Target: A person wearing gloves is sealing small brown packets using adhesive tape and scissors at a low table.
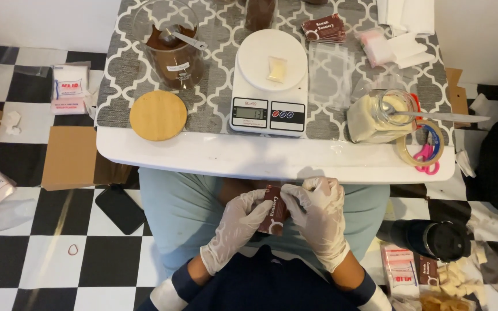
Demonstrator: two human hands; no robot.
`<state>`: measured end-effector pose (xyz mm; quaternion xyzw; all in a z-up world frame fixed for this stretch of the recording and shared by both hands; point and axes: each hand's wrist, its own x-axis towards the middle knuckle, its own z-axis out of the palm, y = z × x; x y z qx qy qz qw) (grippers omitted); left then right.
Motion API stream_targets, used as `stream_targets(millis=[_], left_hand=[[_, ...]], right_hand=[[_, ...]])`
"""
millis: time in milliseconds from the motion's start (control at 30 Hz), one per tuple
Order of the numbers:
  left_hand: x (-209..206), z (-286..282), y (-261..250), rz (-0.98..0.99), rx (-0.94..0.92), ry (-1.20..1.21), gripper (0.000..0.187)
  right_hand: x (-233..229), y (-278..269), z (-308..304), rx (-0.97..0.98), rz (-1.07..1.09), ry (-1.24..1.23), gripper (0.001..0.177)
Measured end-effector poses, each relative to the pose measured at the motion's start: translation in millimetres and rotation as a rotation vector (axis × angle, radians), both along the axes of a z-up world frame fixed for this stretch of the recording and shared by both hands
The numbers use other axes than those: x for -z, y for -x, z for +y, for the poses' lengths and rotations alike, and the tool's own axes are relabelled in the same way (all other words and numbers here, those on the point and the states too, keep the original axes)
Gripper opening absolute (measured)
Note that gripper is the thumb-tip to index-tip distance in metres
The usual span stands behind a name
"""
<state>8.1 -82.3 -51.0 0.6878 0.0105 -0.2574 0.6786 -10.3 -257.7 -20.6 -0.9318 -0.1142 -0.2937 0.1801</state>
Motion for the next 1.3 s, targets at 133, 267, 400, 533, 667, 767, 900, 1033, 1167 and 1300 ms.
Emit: stream_targets(millis=[133,267,400,533,667,767,900,1033,1167,1300], left_hand=[[1,0,0,-0.022,-0.007,-0.009,0.036],[6,1,-3,-0.02,0.006,-0.002,0.034],[20,0,-1,-0.02,0.009,0.013,0.033],[-3,-2,-1,-0.009,-0.01,0.051,0.034],[-11,0,-5,0.241,-0.007,0.334,0.042],[-9,-1,-5,0.282,0.003,0.481,0.041],[-11,-6,-8,0.211,0.002,0.466,0.037],[-13,-9,-8,0.24,-0.012,0.484,0.032],[-21,-12,-2,0.176,-0.035,0.539,0.034],[-16,-13,0,0.098,-0.121,0.659,0.028]], right_hand=[[3,0,-2,-0.005,0.009,-0.019,0.008],[2,1,-2,-0.022,0.041,-0.034,0.006],[1,1,-2,-0.027,0.072,-0.051,0.006],[-4,4,1,-0.044,0.076,-0.059,0.007],[-2,15,6,0.041,0.169,0.047,0.029],[-6,21,6,0.069,0.192,0.116,0.037],[-12,25,8,0.086,0.156,0.132,0.043],[-22,27,9,0.096,0.13,0.121,0.042],[-25,31,7,0.068,0.058,-0.032,0.039],[7,46,-7,0.108,-0.058,-0.368,0.041]])
